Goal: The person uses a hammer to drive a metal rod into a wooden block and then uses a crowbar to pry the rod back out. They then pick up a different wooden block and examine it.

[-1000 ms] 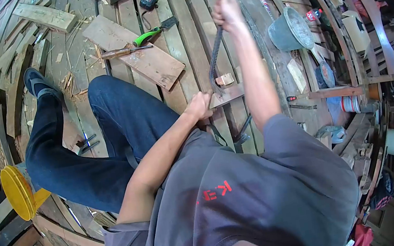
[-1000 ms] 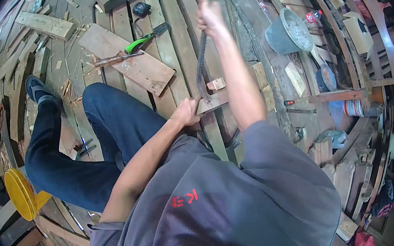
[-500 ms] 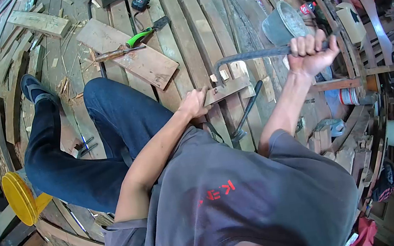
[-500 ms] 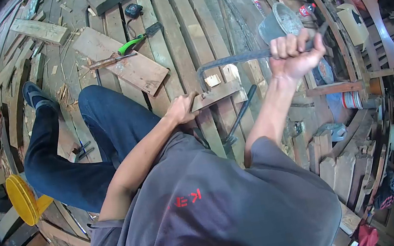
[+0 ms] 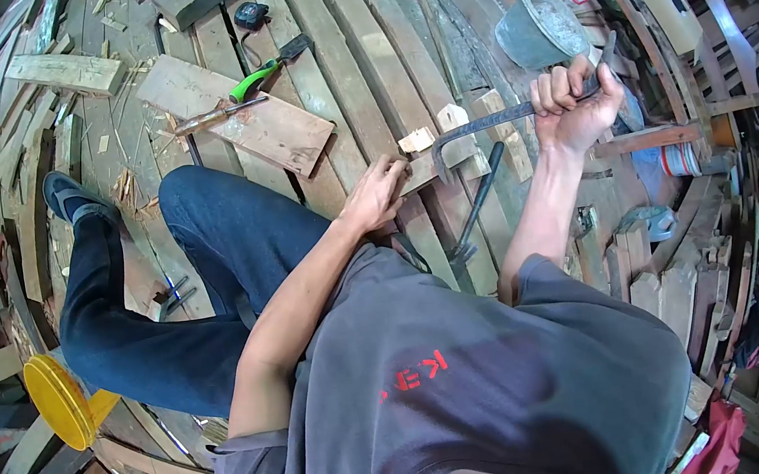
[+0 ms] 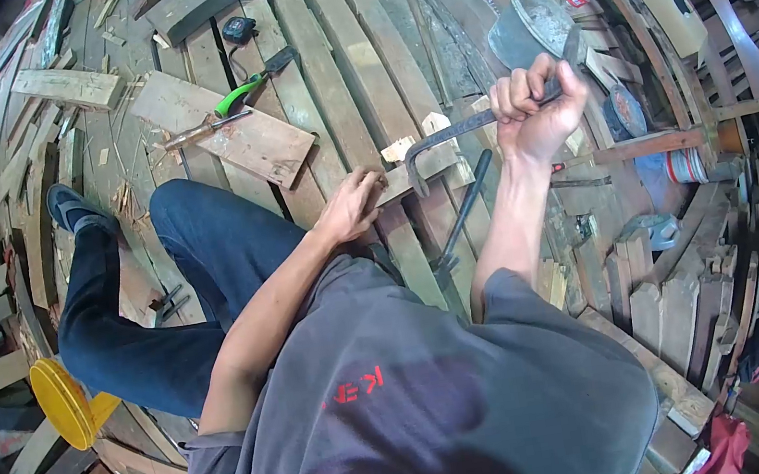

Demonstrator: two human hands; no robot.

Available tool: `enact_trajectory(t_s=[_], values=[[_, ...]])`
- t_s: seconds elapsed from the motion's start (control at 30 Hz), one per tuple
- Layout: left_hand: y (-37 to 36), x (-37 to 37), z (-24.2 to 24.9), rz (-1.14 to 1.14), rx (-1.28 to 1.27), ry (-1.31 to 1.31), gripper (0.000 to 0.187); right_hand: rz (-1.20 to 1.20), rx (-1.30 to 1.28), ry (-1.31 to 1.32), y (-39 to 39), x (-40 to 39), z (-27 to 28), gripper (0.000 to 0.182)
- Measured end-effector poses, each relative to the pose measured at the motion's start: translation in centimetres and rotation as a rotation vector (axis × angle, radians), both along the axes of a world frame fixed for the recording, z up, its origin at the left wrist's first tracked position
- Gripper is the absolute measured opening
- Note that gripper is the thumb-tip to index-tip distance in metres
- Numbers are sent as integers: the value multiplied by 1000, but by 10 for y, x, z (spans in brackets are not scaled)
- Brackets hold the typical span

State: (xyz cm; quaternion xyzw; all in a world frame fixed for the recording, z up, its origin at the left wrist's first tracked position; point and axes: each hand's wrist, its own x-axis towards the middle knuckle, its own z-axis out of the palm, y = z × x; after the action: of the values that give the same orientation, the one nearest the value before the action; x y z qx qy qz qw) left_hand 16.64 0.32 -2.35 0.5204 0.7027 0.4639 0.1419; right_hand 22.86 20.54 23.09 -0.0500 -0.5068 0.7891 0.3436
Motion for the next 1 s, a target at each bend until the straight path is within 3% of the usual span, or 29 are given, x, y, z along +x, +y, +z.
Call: enact_trajectory(t_s=[0.07, 0.17, 0.3, 0.67, 1.0], values=[[-1, -2, -1, 0, -5, 15, 59, -12, -15, -8, -1, -2, -3, 43], [-1, 0, 2, 115, -75, -186, 64, -90, -30, -31, -14, -7, -6, 43], [-6, -5, 1, 72, -315, -161, 67, -135, 37, 48, -35, -18, -12, 42], [-5, -6, -4, 57, -345, -221, 56, 37, 267, 122, -72, -38, -42, 37], [-7, -6, 1, 53, -378, -233, 56, -78, 233, 186, -68, -44, -46, 37]])
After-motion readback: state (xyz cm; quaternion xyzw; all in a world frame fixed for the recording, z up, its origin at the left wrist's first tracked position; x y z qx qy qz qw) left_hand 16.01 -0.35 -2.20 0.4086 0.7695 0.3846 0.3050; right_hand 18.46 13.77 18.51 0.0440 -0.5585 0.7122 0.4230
